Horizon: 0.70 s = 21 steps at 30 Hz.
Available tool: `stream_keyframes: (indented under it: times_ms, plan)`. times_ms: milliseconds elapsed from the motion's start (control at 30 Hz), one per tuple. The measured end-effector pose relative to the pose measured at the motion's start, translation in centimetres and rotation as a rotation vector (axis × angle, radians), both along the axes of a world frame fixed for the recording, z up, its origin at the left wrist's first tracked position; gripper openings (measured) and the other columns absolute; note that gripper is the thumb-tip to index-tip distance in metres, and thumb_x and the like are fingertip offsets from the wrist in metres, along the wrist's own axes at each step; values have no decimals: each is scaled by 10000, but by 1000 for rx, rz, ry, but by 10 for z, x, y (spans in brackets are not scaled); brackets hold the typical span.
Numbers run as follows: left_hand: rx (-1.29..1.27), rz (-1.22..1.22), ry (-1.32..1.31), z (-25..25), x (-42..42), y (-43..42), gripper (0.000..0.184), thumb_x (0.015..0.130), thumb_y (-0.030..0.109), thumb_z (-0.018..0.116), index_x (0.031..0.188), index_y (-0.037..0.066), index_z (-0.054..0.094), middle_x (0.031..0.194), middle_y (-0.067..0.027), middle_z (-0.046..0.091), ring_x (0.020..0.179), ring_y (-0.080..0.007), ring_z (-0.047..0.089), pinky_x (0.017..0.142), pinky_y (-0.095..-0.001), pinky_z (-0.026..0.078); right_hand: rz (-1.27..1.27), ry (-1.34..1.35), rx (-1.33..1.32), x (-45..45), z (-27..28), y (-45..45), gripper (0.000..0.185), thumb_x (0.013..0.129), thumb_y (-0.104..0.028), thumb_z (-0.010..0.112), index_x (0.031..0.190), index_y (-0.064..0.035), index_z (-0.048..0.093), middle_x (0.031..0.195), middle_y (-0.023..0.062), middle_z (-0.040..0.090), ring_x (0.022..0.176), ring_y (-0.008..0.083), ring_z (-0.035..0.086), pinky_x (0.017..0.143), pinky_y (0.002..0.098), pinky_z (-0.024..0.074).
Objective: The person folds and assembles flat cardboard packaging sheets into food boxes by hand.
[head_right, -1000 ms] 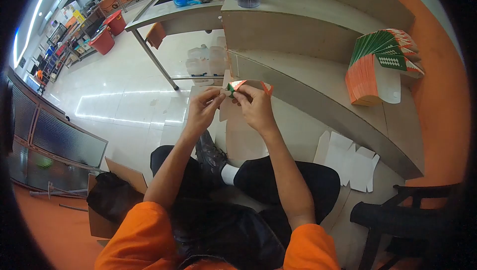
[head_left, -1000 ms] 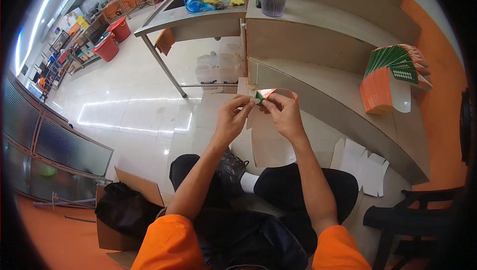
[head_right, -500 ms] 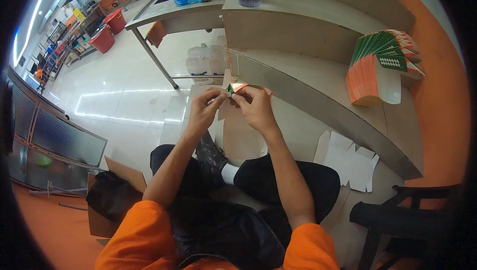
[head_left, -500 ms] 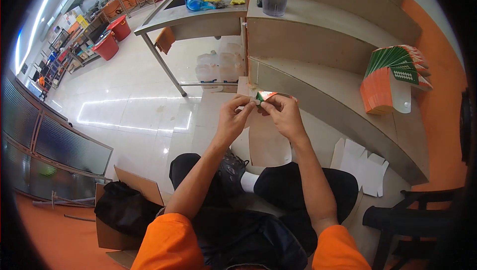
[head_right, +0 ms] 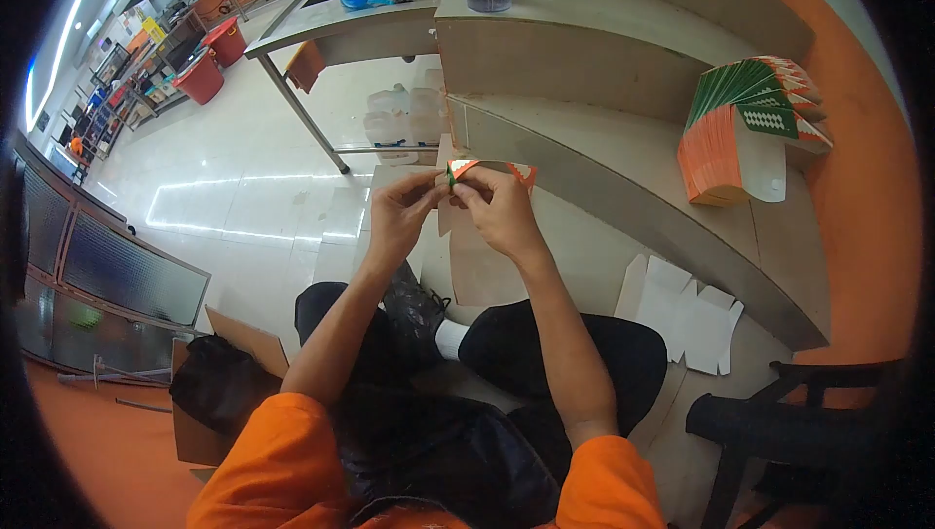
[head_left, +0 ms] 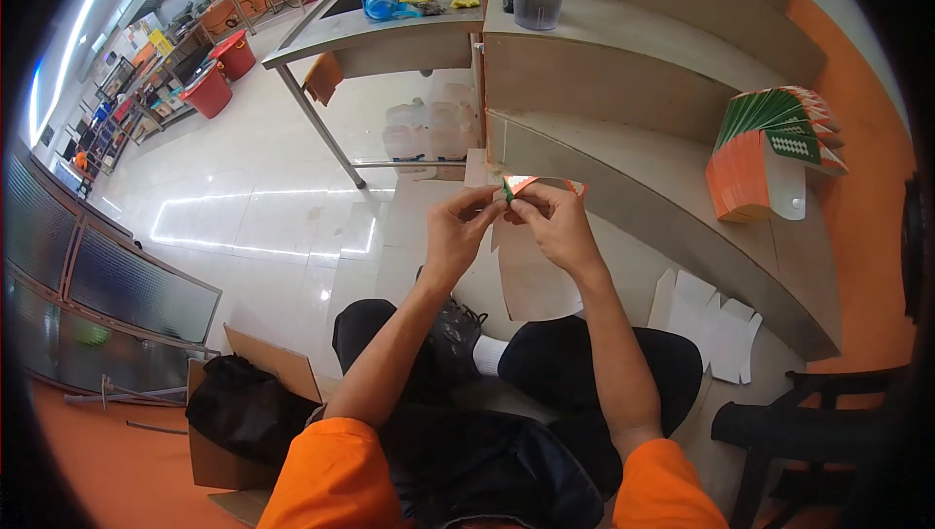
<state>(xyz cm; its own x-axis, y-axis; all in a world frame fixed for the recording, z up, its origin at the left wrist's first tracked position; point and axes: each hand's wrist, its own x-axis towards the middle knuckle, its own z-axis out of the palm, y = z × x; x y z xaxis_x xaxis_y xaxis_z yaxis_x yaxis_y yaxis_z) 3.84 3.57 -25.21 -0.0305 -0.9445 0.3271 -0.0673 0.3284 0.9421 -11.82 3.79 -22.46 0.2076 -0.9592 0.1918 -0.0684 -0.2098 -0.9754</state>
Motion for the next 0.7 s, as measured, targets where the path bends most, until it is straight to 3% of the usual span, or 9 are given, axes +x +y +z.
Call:
stream_keyframes:
  times_ms: [300,367,467,700]
  plan:
    - [-13,-164,-6,9,5,4,239,833,40,641,1059,-35,615,966,-75,606,760,-128,607,692,-239,497,15,-44,0,0,-8,-2,213,879,25,464,1060,50,573,914,98,634,827,144,624,758,282,520]
    - [129,-163,87,16,6,8,294,824,58,659,1100,-16,591,963,-68,604,749,-118,603,674,-237,494,44,-62,1,6,-11,-1,222,881,13,465,1075,48,567,917,97,630,833,136,613,762,278,512]
    - [87,-82,73,25,5,10,374,812,80,680,1151,-12,551,958,-63,596,722,-102,597,645,-228,485,73,-10,8,5,-8,0,243,882,-5,473,1104,42,558,928,96,628,847,126,602,768,277,501]
    - [94,-108,73,26,8,7,306,826,68,656,1105,-21,566,964,-82,588,720,-131,635,610,-231,532,70,8,-49,10,6,10,253,848,-30,535,1087,44,579,897,120,656,800,179,642,731,296,506]
